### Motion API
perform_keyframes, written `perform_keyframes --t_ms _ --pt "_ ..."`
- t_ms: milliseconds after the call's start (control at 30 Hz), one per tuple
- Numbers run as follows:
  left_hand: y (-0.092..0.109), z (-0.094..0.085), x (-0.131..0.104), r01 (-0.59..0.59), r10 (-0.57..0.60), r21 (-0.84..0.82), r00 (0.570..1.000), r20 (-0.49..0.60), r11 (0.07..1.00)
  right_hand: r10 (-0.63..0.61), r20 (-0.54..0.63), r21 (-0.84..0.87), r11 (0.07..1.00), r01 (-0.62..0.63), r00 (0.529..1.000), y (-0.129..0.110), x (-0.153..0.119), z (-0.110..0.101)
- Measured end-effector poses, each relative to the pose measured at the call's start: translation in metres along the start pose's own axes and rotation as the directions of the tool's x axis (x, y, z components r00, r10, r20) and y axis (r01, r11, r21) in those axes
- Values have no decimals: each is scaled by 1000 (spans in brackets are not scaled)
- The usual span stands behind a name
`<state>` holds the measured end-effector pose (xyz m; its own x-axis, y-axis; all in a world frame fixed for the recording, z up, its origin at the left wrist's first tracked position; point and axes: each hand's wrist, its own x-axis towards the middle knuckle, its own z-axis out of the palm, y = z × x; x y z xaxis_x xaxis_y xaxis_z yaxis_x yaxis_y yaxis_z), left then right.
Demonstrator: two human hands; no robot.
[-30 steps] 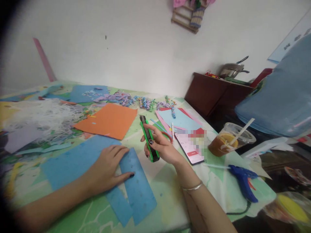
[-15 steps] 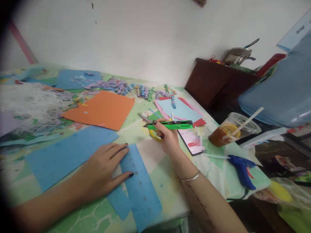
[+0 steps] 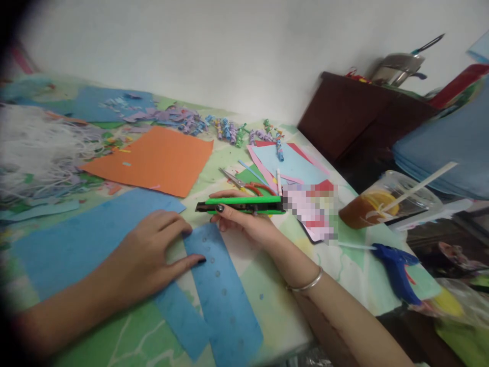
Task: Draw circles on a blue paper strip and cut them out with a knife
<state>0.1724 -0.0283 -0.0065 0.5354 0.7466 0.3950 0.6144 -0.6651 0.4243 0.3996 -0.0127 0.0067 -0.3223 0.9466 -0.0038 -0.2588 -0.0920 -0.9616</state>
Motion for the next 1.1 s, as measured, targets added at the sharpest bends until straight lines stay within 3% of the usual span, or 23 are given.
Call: perform_keyframes --t_ms 133,233,367,667,1100 --pt "-4 -6 7 146 -154 -158 987 -39 977 27 -134 9 1000 -26 991 -3 -2 4" --pt "-2 -9 10 188 -189 -312 982 26 931 89 -154 42 996 -84 984 -6 -4 9" --pt "1 -8 11 263 -222 -456 965 143 850 52 -145 -38 998 -58 988 -8 -5 16" --pt "-1 -6 16 444 -363 -581 896 258 683 14 -139 46 999 -8 990 -7 -5 13" --pt "0 -10 18 498 -361 -673 866 347 547 11 -31 68 998 -9 999 -8 -2 4"
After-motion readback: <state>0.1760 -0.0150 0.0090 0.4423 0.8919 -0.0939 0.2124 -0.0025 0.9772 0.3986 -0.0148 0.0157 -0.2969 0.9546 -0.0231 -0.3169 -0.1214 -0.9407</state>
